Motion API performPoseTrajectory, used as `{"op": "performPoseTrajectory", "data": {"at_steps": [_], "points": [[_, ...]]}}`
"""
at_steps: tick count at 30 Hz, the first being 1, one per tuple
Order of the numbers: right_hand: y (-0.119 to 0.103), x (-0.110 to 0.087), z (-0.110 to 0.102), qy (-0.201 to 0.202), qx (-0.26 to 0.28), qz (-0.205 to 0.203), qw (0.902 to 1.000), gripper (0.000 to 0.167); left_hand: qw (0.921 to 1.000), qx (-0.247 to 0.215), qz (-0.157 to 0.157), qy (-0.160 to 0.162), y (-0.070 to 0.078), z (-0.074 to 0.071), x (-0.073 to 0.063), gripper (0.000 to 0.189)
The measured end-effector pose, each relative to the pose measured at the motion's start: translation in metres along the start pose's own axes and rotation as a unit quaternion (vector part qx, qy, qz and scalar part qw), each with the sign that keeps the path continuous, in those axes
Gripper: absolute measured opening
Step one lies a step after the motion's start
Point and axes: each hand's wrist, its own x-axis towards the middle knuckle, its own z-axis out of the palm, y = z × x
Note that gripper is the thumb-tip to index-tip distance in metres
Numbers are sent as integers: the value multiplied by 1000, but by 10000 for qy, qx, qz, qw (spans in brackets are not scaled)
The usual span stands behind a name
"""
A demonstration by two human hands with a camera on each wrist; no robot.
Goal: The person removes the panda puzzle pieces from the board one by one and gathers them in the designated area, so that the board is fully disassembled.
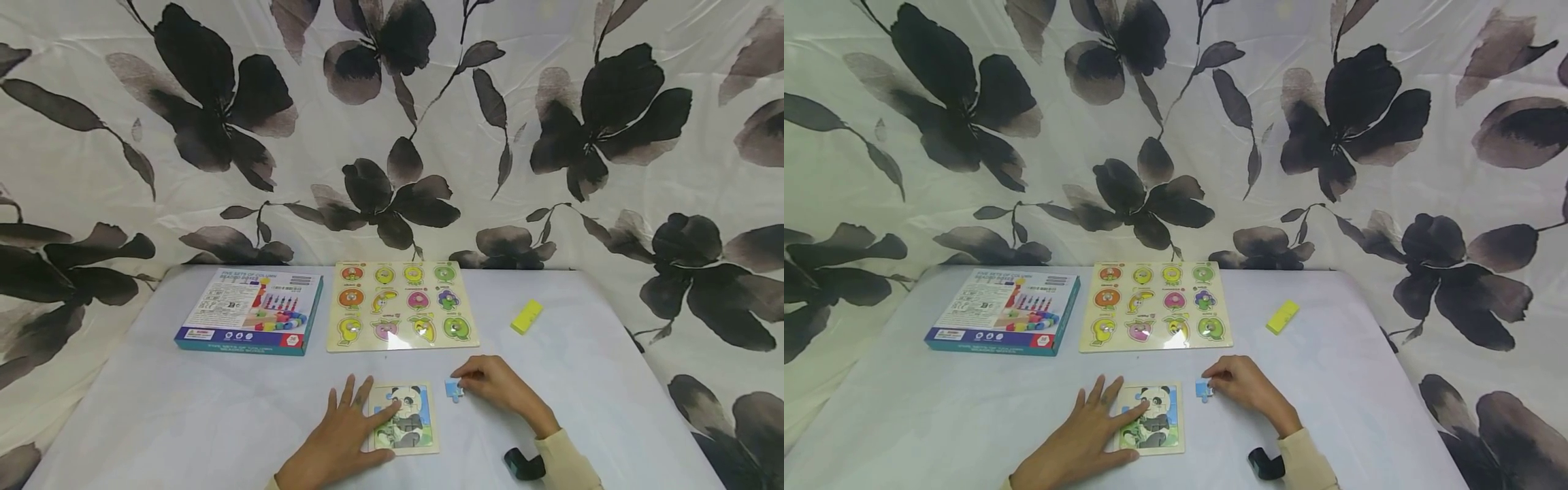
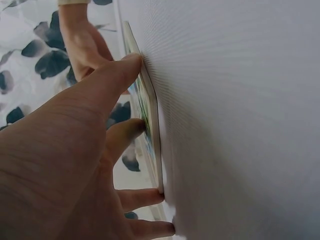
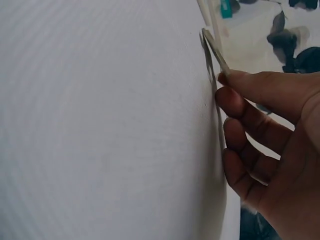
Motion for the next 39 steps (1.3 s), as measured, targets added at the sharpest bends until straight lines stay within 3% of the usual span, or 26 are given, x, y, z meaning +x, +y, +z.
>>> {"op": "performPoseTrajectory", "data": {"at_steps": [8,19,24,32,39], "points": [[1,2,3,-50,111,-155,9998,16,9999,-142,67,-69,0,-1,-1,63],[-9,7,5,149,139,-32,9998,19,9998,-147,85,-47,0,1,-2,61],[-25,17,15,224,275,-375,9987,18,9999,-82,110,-52,0,1,-2,61],[-47,38,36,-119,558,-844,9948,17,9999,22,145,38,1,1,-2,61],[-60,48,51,-498,61,-1251,9909,15,9998,75,177,73,0,0,-3,60]]}}
